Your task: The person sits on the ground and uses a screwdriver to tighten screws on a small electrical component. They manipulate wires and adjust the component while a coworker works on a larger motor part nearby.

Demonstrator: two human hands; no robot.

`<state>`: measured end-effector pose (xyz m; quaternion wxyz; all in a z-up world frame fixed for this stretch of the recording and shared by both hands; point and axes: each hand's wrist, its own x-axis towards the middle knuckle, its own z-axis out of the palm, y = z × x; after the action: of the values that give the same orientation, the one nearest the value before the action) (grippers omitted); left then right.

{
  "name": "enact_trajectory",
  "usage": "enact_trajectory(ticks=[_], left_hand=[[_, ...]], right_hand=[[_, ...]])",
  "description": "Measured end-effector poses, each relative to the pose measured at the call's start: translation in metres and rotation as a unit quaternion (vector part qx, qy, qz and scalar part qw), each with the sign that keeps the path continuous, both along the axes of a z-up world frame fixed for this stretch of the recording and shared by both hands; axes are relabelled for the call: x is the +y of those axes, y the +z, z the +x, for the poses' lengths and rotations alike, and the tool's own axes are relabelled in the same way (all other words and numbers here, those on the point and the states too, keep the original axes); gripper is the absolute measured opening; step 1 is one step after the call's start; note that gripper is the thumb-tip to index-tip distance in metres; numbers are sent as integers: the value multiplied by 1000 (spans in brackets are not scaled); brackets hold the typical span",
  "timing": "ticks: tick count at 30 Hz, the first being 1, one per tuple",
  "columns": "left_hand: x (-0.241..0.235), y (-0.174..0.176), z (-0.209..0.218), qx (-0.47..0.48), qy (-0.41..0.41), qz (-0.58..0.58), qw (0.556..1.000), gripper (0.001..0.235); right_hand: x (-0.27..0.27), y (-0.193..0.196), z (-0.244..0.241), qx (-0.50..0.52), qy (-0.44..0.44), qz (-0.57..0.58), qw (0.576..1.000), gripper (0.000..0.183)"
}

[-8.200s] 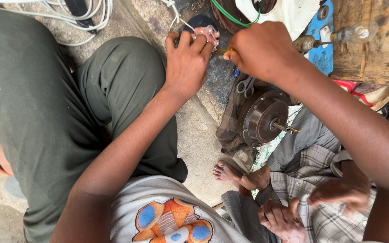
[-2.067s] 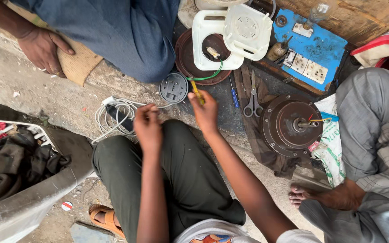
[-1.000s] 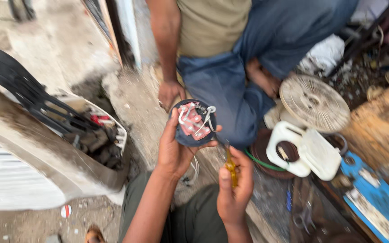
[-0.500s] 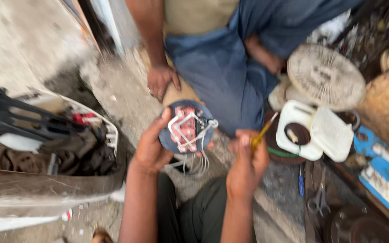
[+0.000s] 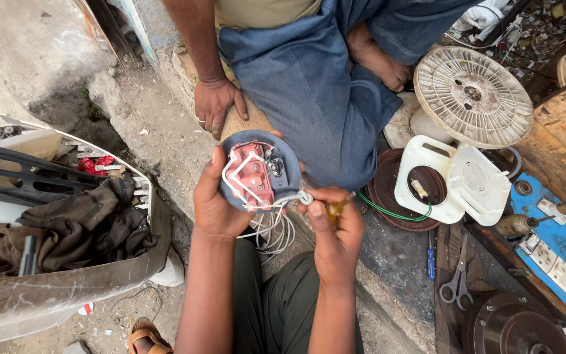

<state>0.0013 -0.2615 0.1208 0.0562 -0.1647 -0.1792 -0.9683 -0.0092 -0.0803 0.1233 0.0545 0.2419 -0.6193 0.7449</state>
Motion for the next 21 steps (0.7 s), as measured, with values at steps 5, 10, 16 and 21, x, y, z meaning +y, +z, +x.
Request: enact_trajectory(ticks=[5, 10, 16, 21], left_hand=[[11, -35, -14, -23, -19, 99, 995, 71], [11, -89, -26, -58, 55, 120, 990, 53], [3, -131, -27, -28, 7, 151, 988, 47], [-1, -104, -22, -8, 24, 56, 998, 52]], right_hand=[[16, 8, 0, 22, 4, 44, 999, 16], [17, 17, -1, 71, 7, 92, 993, 16], [17, 18, -5, 80, 44, 95, 991, 14], [23, 11, -13, 53, 32, 125, 990, 12]])
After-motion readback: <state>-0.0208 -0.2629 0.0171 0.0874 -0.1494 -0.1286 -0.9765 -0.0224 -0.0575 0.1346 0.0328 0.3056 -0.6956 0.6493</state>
